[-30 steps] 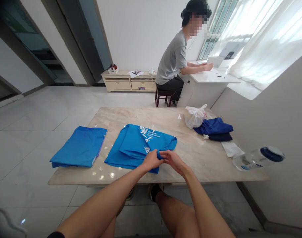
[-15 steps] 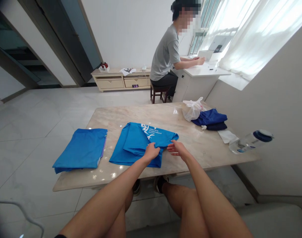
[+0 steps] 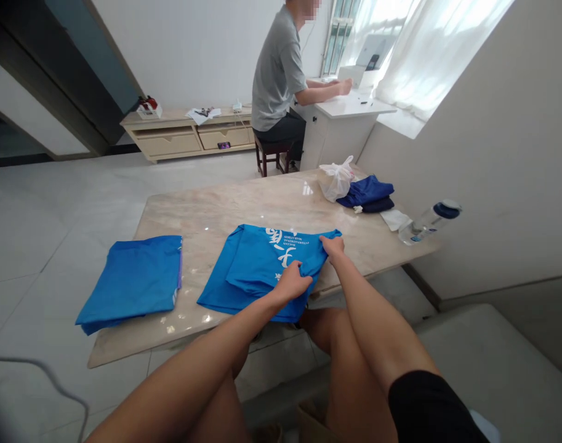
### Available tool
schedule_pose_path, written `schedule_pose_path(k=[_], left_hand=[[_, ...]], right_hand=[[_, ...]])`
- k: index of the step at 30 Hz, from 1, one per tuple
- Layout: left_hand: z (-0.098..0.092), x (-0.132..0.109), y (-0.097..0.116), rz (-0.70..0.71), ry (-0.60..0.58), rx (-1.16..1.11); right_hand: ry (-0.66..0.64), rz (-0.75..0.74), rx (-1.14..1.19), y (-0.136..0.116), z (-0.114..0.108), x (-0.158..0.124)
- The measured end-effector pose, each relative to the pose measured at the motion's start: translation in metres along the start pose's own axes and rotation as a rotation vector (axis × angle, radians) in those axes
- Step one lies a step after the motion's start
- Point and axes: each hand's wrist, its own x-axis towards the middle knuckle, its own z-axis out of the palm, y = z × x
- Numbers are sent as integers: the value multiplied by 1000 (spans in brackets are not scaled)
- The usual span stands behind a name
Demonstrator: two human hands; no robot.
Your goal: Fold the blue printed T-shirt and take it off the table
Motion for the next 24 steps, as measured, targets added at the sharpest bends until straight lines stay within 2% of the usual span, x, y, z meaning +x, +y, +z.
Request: schedule_pose_path(k=[2, 5, 9, 12, 17, 19, 21, 24], left_hand=[[1, -1, 0, -53, -41, -71], [-2, -1, -5, -86, -99, -135], [-19, -3, -20, -123, -164, -187], [-48, -10, -36, -149, -172, -224], [-119, -35, -74, -195, -130, -266], [-141, -42, -90, -179, -89, -290], [-155, -45, -103, -176, -44, -272], [-164, -44, -117, -218, 6, -217]], right_hand=[[57, -109, -70, -7, -8, 2], [53, -243, -183, -22, -12, 0], [15, -360, -312, -41, 1, -11], [-10, -408, -362, -52, 20, -23], [-110, -442, -394, -64, 62, -53], [-170, -468, -401, -67, 80, -64], [-222, -505, -407, -71, 98, -72], [-269, -611, -415, -76, 123, -82]])
